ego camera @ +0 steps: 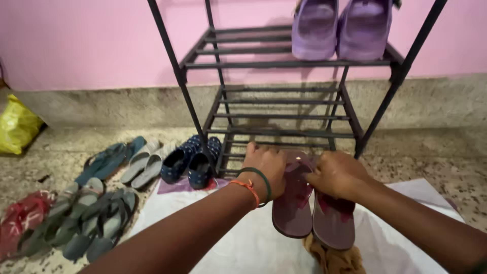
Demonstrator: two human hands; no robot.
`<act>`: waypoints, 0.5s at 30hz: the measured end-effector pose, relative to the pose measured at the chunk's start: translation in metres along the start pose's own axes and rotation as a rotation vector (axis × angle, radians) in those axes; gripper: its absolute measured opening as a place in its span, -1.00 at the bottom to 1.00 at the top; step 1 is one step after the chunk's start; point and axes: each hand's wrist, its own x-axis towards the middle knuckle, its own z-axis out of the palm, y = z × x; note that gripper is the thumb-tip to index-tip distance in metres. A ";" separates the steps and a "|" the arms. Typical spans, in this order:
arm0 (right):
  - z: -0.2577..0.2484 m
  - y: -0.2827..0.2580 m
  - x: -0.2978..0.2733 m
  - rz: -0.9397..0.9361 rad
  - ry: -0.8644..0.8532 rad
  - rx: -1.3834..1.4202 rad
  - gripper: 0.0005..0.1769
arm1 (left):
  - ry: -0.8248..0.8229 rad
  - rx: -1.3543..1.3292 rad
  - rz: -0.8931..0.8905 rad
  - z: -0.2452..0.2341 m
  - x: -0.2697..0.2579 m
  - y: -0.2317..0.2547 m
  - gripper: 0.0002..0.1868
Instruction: The person wipes the soles and straps of several pairs of flip-flops and sandals with a cloth. They handle each pair one at a time, turning them over to clean both sides, then place the cleaned pink flip-flops on a nearby metal shoe rack.
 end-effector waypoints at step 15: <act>-0.176 -0.072 -0.074 0.090 0.196 -0.076 -0.61 | 0.635 0.136 0.323 -0.180 0.003 -0.014 -0.77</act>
